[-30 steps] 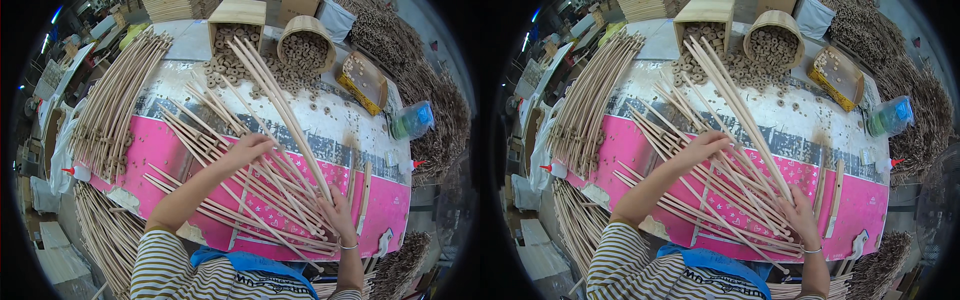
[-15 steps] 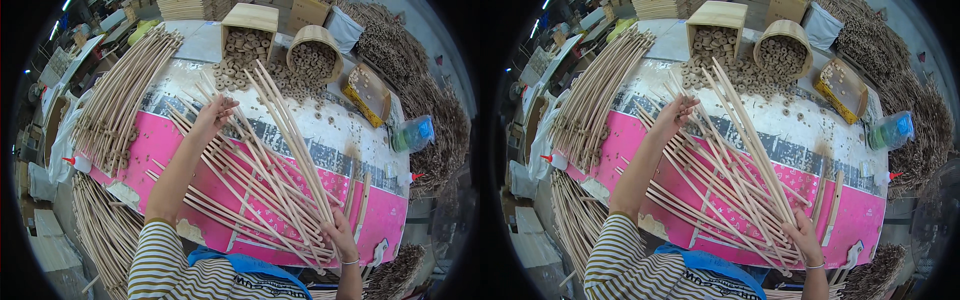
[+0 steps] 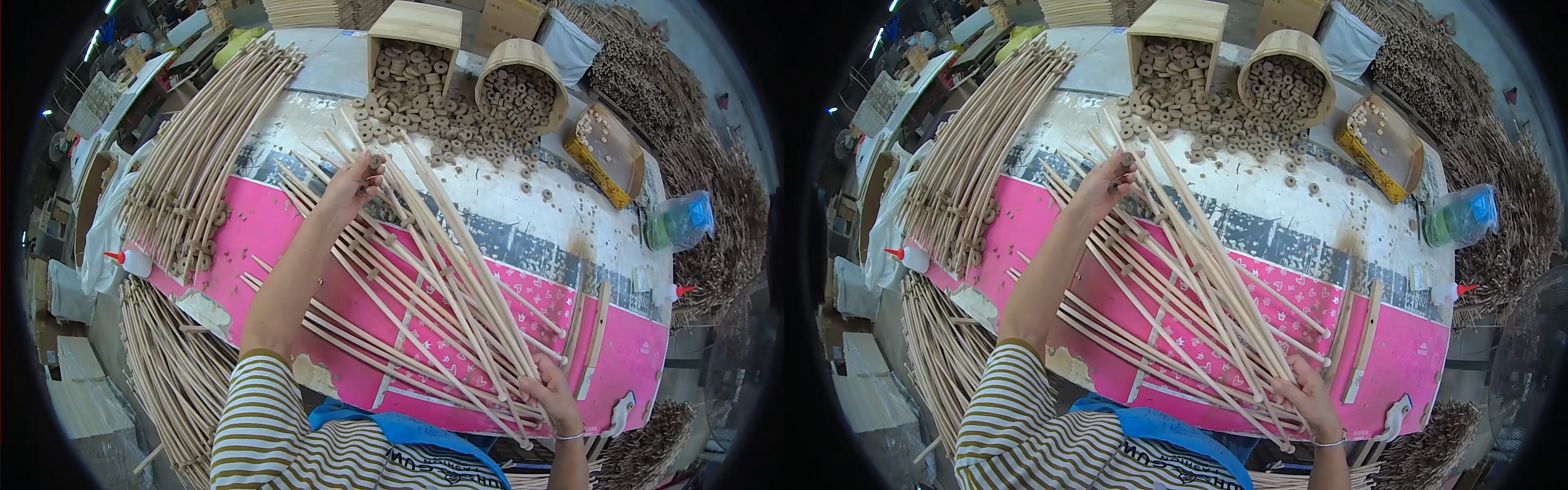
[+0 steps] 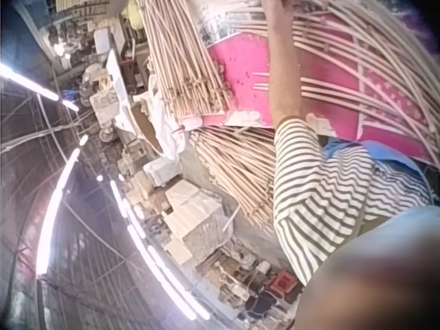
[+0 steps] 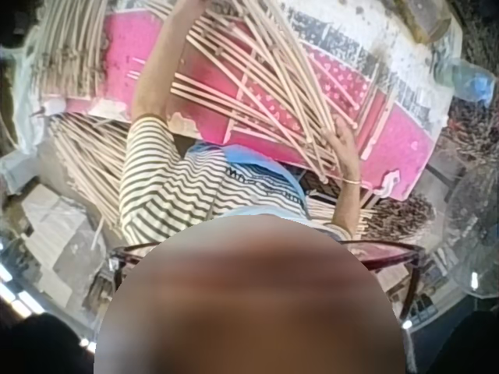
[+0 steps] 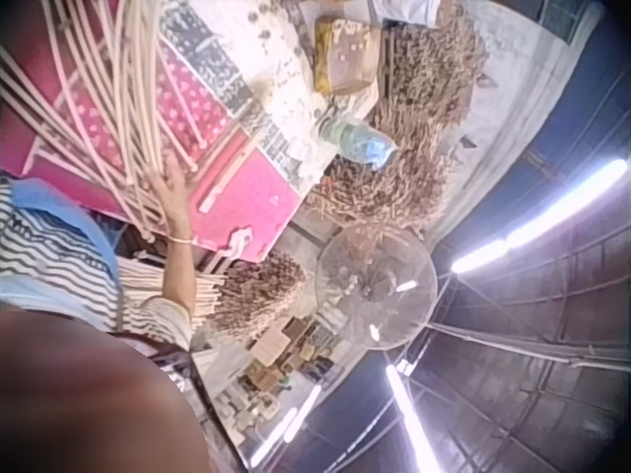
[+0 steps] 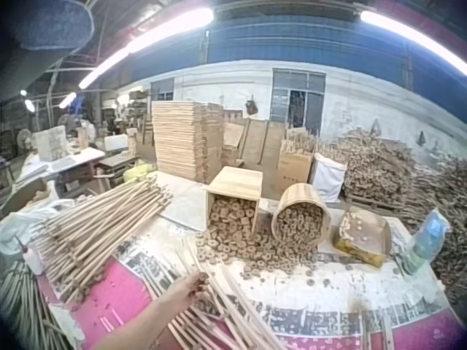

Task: Assembling wooden slats by threading circular spacers onto them and applying glue.

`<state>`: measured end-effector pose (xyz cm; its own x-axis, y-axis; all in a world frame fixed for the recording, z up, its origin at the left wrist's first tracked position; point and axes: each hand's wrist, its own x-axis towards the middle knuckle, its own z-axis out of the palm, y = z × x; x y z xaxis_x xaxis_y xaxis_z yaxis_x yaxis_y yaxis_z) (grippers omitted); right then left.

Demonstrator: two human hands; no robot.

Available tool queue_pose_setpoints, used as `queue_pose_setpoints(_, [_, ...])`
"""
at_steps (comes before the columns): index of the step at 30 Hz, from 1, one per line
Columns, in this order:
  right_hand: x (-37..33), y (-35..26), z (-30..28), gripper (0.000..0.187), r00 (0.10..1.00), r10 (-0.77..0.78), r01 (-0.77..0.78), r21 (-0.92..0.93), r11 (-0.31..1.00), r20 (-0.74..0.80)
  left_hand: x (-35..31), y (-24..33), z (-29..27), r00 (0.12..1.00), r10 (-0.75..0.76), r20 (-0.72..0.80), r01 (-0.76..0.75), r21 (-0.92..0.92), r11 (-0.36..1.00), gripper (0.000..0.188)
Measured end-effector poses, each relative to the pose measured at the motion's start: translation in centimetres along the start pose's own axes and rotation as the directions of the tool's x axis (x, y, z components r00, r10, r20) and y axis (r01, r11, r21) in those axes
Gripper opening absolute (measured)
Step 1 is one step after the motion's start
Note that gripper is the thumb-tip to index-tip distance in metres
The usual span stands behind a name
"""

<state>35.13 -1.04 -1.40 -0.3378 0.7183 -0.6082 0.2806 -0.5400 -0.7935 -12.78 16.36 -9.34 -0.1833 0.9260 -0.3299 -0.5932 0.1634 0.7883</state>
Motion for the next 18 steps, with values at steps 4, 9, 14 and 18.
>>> queue_pose_setpoints(4, [0.19, 0.28, 0.05, 0.029, 0.998, 0.032, -0.035, 0.049, 0.998, 0.059, -0.26, -0.25, 0.53, 0.996, -0.009, 0.092, 0.01, -0.014, 1.0, 0.037])
queue_pose_setpoints(9, [0.32, 0.25, 0.17, 0.033, 0.995, 0.028, -0.038, 0.093, 0.995, 0.101, 0.1, -0.36, 0.31, 0.999, -0.02, 0.031, 0.02, 0.006, 1.0, 0.033])
queue_pose_setpoints(14, [0.44, 0.53, -0.06, 0.034, 0.992, 0.02, -0.032, 0.098, 0.995, 0.121, 0.16, -0.41, 0.37, 0.999, -0.042, 0.008, 0.041, 0.029, 0.999, 0.04])
queue_pose_setpoints(18, [0.48, 0.14, 0.18, 0.035, 0.993, 0.021, -0.03, 0.078, 0.997, 0.113, -0.16, -0.37, 0.44, 0.999, -0.028, 0.022, 0.026, 0.072, 0.997, 0.034])
